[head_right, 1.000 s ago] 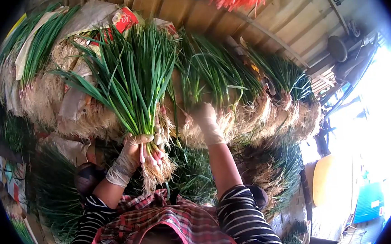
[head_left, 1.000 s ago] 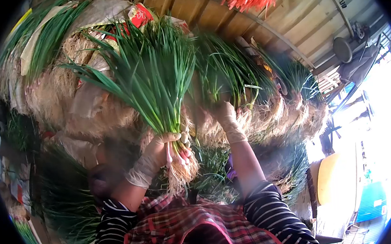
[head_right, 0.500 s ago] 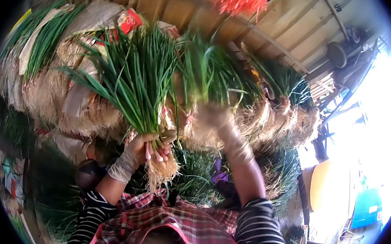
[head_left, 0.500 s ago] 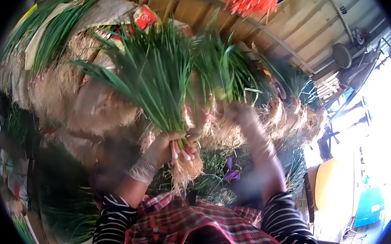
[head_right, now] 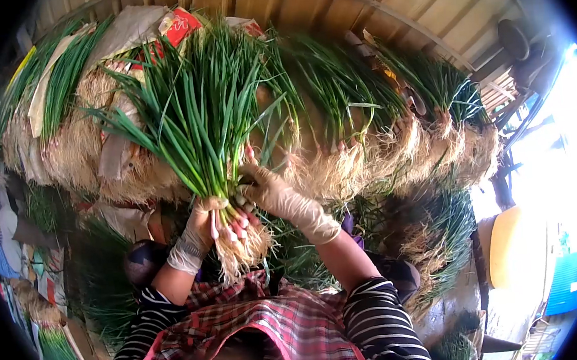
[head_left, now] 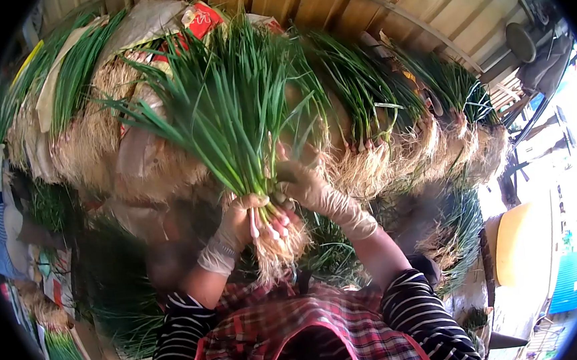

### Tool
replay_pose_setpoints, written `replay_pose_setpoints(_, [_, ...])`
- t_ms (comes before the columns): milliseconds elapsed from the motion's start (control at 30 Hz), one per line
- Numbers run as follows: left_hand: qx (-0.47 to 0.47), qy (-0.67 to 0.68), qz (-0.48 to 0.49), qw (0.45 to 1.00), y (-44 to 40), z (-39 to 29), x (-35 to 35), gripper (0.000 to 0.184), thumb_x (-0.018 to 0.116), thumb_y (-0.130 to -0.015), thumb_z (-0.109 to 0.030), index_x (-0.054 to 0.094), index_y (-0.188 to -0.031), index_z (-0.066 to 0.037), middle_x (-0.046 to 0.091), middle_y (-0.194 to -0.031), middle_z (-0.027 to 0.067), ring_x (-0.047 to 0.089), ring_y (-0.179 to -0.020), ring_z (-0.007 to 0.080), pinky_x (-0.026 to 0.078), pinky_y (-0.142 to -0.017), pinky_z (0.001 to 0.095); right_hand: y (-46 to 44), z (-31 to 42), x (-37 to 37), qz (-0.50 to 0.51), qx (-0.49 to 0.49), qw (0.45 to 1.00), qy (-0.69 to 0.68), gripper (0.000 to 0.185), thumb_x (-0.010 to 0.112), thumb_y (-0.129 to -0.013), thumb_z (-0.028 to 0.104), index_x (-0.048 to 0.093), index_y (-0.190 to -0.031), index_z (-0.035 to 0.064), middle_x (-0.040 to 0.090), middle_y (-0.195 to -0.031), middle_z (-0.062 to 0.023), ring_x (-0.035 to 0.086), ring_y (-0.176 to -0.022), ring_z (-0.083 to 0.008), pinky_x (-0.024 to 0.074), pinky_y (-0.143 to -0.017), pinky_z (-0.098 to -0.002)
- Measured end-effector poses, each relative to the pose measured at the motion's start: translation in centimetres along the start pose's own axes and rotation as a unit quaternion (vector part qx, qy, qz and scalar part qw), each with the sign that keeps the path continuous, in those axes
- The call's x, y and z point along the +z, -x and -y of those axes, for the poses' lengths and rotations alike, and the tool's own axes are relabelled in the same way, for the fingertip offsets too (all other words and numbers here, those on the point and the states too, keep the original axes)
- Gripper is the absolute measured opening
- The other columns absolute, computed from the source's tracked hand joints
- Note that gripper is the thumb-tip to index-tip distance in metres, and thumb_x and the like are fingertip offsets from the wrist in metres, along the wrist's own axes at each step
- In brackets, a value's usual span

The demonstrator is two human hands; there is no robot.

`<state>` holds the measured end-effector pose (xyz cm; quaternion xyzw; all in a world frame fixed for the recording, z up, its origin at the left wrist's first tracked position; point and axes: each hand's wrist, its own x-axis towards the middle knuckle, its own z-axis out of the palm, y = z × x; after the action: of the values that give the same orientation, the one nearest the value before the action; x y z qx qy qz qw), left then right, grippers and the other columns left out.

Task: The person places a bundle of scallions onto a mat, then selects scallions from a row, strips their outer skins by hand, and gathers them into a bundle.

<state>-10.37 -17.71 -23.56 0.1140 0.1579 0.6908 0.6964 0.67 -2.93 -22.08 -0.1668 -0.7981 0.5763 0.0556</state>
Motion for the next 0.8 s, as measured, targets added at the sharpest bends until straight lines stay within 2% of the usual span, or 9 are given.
replay_pose_setpoints(133, [-0.064,0.041,-0.041,0.996,0.1,0.7,-1.5,0.030,0.055,-0.071,-0.013,0.050,-0.094,0.005,0.058,-0.085,0.0213,0.061,-0.080,0.0407,0.054,-0.065,0.0509,1.1,1.4,-0.4,-0.033,-0.157,0.955,0.250,0.017,0.052,-0.083,0.003,0.058,-0.098,0.0036,0.061,-0.080,-0.0114,0.061,-0.071,-0.0178,0.0502,-0.060,-0.0294])
replay_pose_setpoints(200, [-0.079,0.086,-0.010,0.993,0.4,0.4,0.5,0.027,0.055,-0.071,-0.014,0.050,-0.091,0.004,0.058,-0.088,0.0198,0.061,-0.082,0.0390,0.052,-0.070,0.0504,-0.7,1.2,-2.4,-0.068,0.072,0.898,0.428,0.018,0.049,-0.083,0.002,0.058,-0.098,0.0051,0.062,-0.078,-0.0093,0.061,-0.067,-0.0183,0.0505,-0.053,-0.0326])
replay_pose_setpoints(300, [-0.033,0.013,-0.005,0.999,0.8,-0.1,-0.3,0.031,0.056,-0.072,-0.019,0.050,-0.093,0.003,0.058,-0.088,0.0188,0.061,-0.085,0.0383,0.052,-0.073,0.0482,1.1,-3.5,-3.8,0.009,0.002,0.872,0.489,0.017,0.050,-0.085,0.006,0.058,-0.100,0.0063,0.062,-0.089,-0.0102,0.062,-0.070,-0.0173,0.0526,-0.054,-0.0299])
replay_pose_setpoints(333, [-0.056,0.026,0.006,0.998,0.8,-0.2,-0.2,0.032,0.056,-0.072,-0.020,0.050,-0.093,0.004,0.058,-0.089,0.0189,0.061,-0.085,0.0381,0.052,-0.072,0.0471,4.0,-2.4,-3.1,0.171,0.107,0.929,0.309,0.018,0.051,-0.085,0.007,0.057,-0.102,0.0064,0.062,-0.095,-0.0107,0.062,-0.071,-0.0168,0.0533,-0.057,-0.0293])
replay_pose_setpoints(433, [-0.096,0.020,-0.019,0.995,0.4,0.3,-0.2,0.034,0.057,-0.072,-0.021,0.051,-0.093,0.004,0.058,-0.085,0.0177,0.062,-0.080,0.0366,0.055,-0.065,0.0434,4.2,-0.6,-1.9,-0.019,-0.088,0.987,0.129,0.034,0.056,-0.084,0.010,0.052,-0.118,0.0087,0.059,-0.110,-0.0073,0.062,-0.079,-0.0178,0.0521,-0.076,-0.0311])
replay_pose_setpoints(533, [-0.085,0.013,-0.019,0.996,0.2,0.4,-0.7,0.033,0.057,-0.071,-0.020,0.052,-0.093,0.004,0.057,-0.082,0.0171,0.062,-0.078,0.0381,0.053,-0.069,0.0484,2.3,-0.9,0.0,0.046,0.076,0.974,-0.210,0.039,0.061,-0.082,0.011,0.050,-0.120,0.0057,0.061,-0.103,-0.0119,0.059,-0.081,-0.0135,0.0495,-0.076,-0.0256])
replay_pose_setpoints(633, [-0.086,0.021,-0.023,0.996,0.6,0.1,0.3,0.031,0.056,-0.071,-0.019,0.052,-0.091,0.004,0.058,-0.083,0.0181,0.062,-0.078,0.0393,0.051,-0.072,0.0503,2.6,1.8,-0.2,-0.043,-0.026,0.990,0.129,0.023,0.062,-0.082,0.011,0.059,-0.104,0.0051,0.065,-0.089,-0.0067,0.059,-0.079,-0.0118,0.0505,-0.069,-0.0265])
replay_pose_setpoints(733, [-0.049,0.006,0.014,0.999,0.5,1.3,-0.6,0.027,0.055,-0.073,-0.022,0.050,-0.087,0.001,0.057,-0.076,0.0126,0.062,-0.074,0.0320,0.051,-0.074,0.0476,1.4,0.8,-2.4,0.000,0.168,0.863,0.476,0.027,0.059,-0.081,0.010,0.058,-0.108,0.0081,0.061,-0.092,-0.0145,0.061,-0.076,-0.0156,0.0495,-0.070,-0.0297])
replay_pose_setpoints(800, [-0.048,0.099,0.109,0.988,1.9,0.1,1.3,0.022,0.053,-0.075,-0.021,0.050,-0.086,-0.003,0.054,-0.071,0.0077,0.059,-0.069,0.0264,0.048,-0.072,0.0491,3.9,0.7,-4.2,-0.201,0.127,0.941,0.240,0.017,0.054,-0.084,0.013,0.061,-0.097,0.0045,0.065,-0.091,-0.0107,0.061,-0.088,-0.0193,0.0493,-0.078,-0.0318])
